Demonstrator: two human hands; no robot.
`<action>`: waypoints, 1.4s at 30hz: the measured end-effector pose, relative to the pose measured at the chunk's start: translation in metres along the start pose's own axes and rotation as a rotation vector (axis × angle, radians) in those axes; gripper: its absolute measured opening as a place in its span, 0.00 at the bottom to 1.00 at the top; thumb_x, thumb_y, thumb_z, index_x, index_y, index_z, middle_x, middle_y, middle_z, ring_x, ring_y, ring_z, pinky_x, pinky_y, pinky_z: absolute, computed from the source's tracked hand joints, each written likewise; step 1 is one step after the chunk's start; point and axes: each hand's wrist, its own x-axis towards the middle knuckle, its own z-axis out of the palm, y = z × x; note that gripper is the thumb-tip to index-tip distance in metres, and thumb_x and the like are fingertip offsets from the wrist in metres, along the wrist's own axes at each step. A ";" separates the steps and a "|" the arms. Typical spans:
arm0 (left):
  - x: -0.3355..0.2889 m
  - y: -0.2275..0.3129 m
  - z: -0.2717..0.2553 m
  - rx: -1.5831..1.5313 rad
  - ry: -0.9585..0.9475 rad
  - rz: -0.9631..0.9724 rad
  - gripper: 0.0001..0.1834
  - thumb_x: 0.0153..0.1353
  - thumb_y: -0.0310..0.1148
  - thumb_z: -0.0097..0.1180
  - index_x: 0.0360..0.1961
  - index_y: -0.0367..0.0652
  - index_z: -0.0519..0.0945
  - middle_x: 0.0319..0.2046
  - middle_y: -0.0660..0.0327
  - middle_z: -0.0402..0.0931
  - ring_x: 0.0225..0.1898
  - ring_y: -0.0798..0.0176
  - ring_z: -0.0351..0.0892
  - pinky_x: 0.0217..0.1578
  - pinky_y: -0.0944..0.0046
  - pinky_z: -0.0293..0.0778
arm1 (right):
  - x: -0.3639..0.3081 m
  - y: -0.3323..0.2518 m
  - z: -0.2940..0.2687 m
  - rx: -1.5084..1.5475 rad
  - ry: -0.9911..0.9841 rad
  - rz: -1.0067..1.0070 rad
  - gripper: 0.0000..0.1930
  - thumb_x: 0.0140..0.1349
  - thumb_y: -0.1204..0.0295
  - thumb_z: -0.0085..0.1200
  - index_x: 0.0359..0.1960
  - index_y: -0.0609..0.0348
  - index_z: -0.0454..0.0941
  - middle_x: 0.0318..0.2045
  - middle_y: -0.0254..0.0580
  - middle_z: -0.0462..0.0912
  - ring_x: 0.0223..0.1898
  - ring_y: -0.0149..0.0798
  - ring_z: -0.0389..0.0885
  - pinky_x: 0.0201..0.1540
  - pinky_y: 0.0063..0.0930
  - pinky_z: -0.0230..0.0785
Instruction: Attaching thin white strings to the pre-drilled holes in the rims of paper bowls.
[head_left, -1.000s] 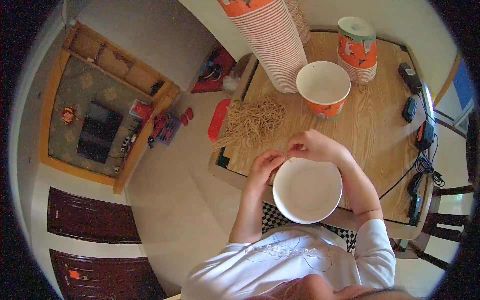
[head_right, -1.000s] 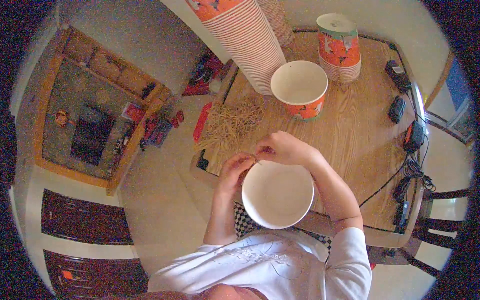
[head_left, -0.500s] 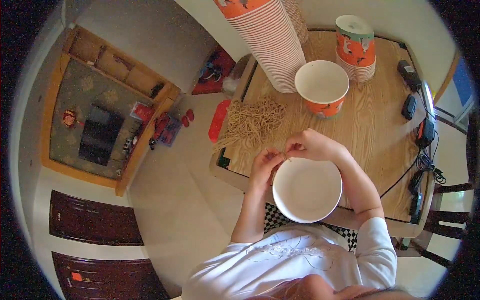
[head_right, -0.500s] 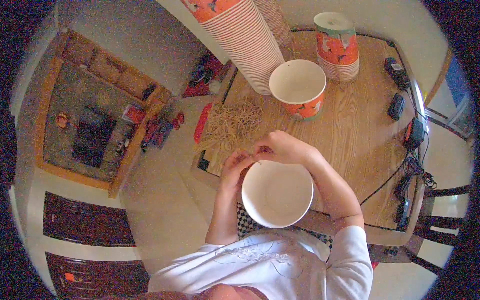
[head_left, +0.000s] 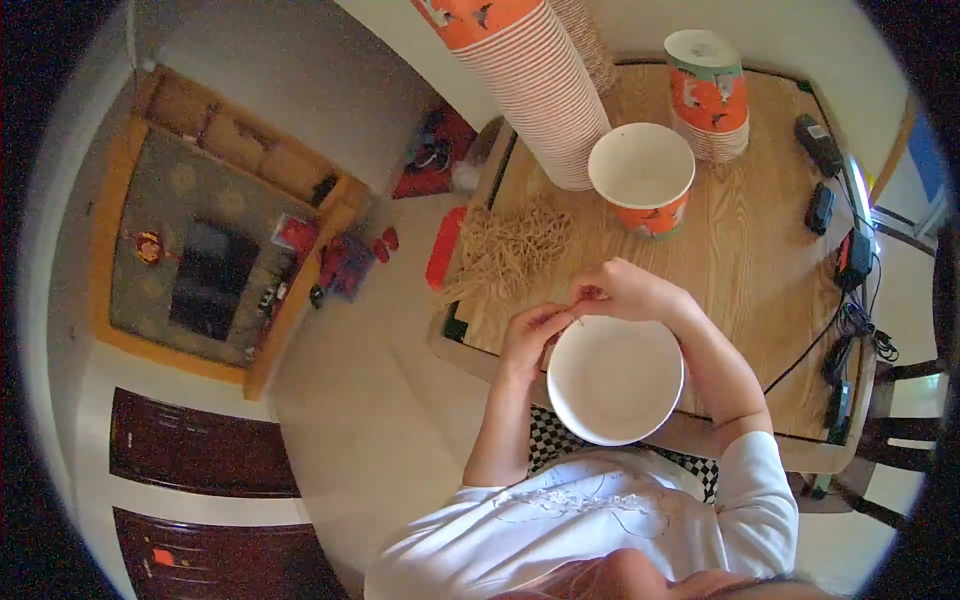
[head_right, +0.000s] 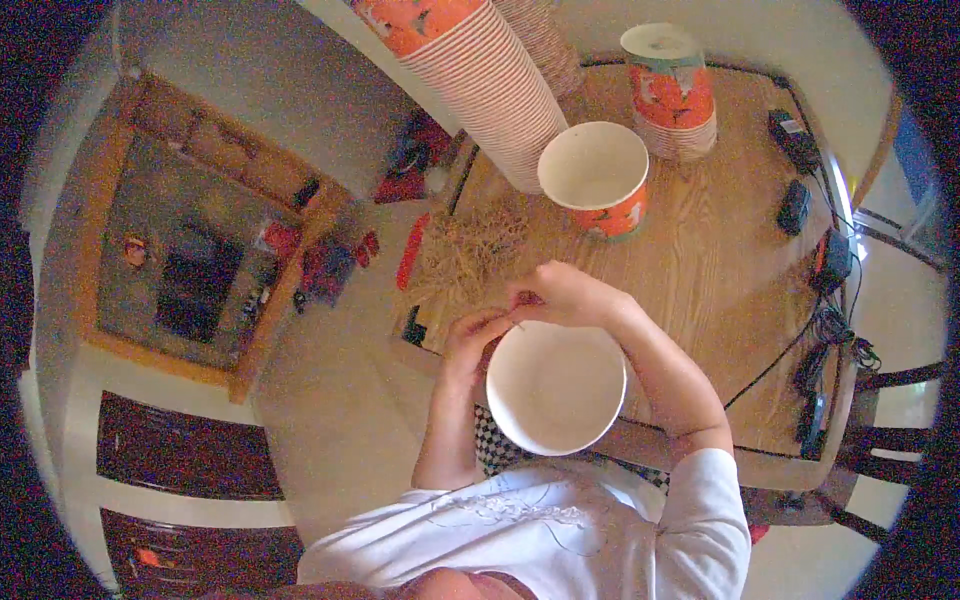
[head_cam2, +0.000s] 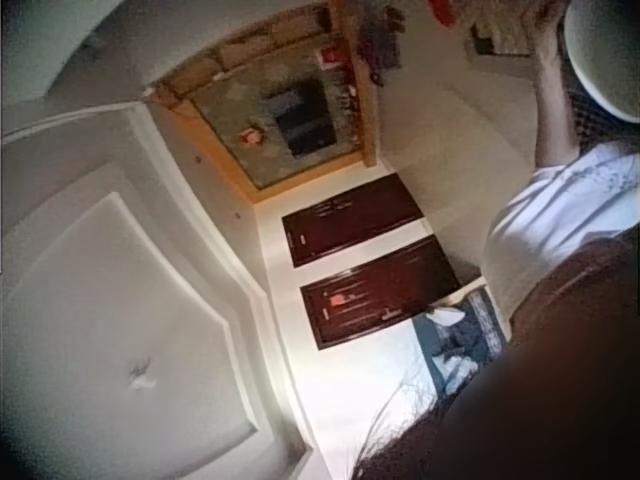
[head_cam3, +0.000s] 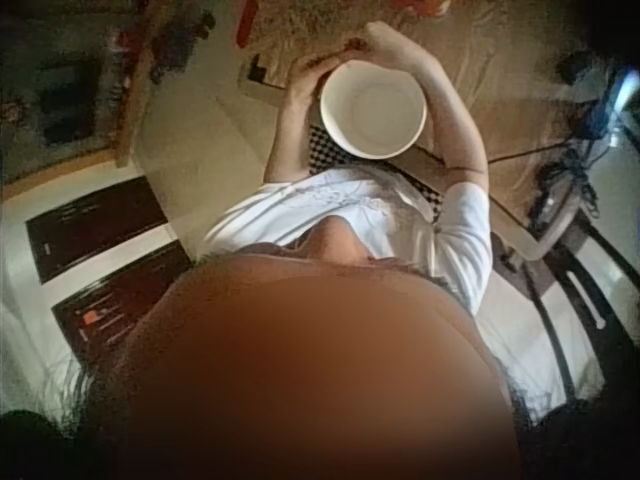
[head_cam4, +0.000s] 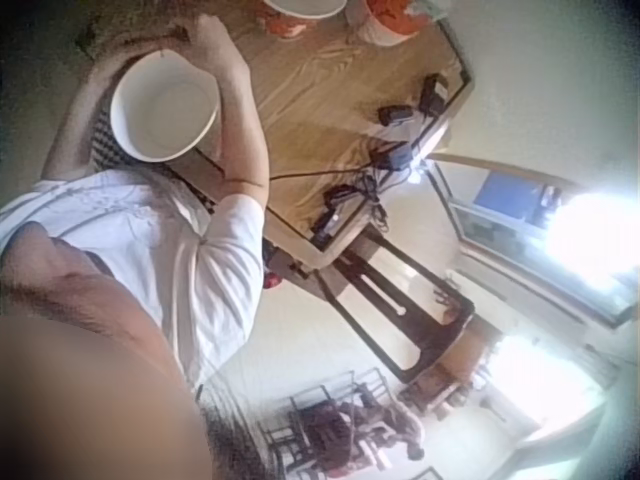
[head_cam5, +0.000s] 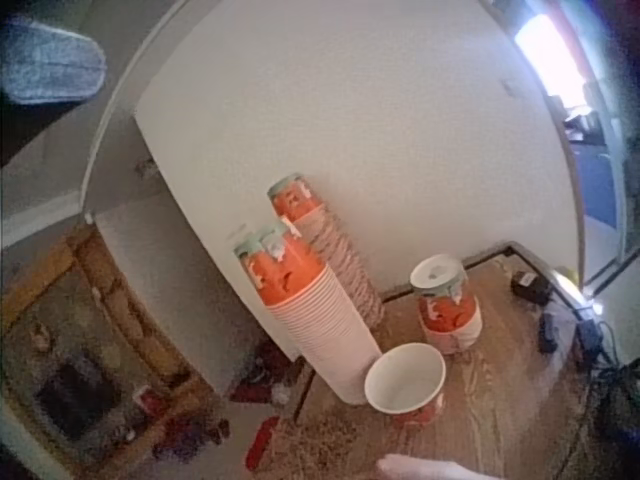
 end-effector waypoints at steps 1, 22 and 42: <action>0.000 0.000 -0.001 0.014 -0.011 0.001 0.09 0.56 0.30 0.59 0.35 0.36 0.80 0.26 0.66 0.77 0.26 0.75 0.72 0.28 0.75 0.68 | 0.000 0.001 0.001 0.001 0.005 -0.003 0.09 0.53 0.68 0.57 0.31 0.61 0.76 0.25 0.47 0.80 0.29 0.45 0.79 0.32 0.36 0.69; -0.001 -0.007 -0.002 -0.137 0.041 -0.020 0.07 0.56 0.28 0.57 0.36 0.38 0.76 0.28 0.61 0.79 0.27 0.70 0.77 0.28 0.72 0.73 | 0.001 0.004 0.004 0.015 -0.017 -0.010 0.09 0.56 0.68 0.54 0.34 0.61 0.76 0.29 0.47 0.80 0.32 0.48 0.79 0.35 0.37 0.70; 0.000 -0.010 -0.004 -0.098 0.019 0.057 0.05 0.55 0.28 0.59 0.33 0.41 0.77 0.26 0.67 0.76 0.26 0.75 0.73 0.28 0.76 0.68 | 0.003 0.001 0.005 0.040 0.005 -0.002 0.09 0.54 0.69 0.56 0.32 0.61 0.75 0.24 0.44 0.80 0.25 0.44 0.79 0.30 0.34 0.69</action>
